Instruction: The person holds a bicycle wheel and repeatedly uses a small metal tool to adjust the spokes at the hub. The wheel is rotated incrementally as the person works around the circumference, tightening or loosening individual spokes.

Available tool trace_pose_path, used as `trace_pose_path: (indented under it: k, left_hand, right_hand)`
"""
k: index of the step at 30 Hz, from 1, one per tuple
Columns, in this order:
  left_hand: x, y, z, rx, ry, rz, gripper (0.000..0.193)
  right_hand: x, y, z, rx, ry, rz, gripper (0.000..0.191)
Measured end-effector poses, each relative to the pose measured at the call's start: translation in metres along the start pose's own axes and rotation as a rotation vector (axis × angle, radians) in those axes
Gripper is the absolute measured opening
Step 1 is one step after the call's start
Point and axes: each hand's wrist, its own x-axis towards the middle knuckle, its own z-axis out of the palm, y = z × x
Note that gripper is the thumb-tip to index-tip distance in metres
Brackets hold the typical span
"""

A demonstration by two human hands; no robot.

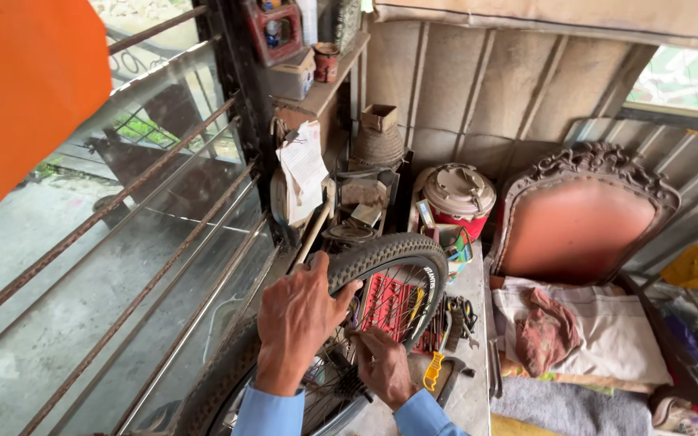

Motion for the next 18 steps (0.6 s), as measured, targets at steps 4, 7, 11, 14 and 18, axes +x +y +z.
trace_pose_path:
  k: [4, 7, 11, 14, 18]
  left_hand:
    - [-0.005, 0.007, 0.000, -0.017, -0.074, -0.021, 0.061]
    - [-0.009, 0.008, 0.001, 0.010, 0.027, 0.026, 0.057]
    - [-0.011, 0.011, -0.001, 0.003, 0.051, 0.044, 0.060]
    - [-0.014, 0.016, -0.001, 0.001, 0.062, 0.054, 0.058]
    - [-0.017, 0.016, 0.001, -0.008, 0.116, 0.074, 0.059]
  right_hand:
    - [-0.001, 0.018, -0.020, 0.030, 0.189, 0.108, 0.013]
    - [0.007, 0.033, -0.035, 0.061, 0.317, 0.427, 0.022]
    - [0.026, 0.043, -0.041, -0.018, 0.178, 0.635, 0.034]
    - [0.040, 0.042, -0.041, 0.028, 0.166, 0.560, 0.030]
    - [0.055, 0.045, -0.038, -0.108, 0.166, 0.412, 0.029]
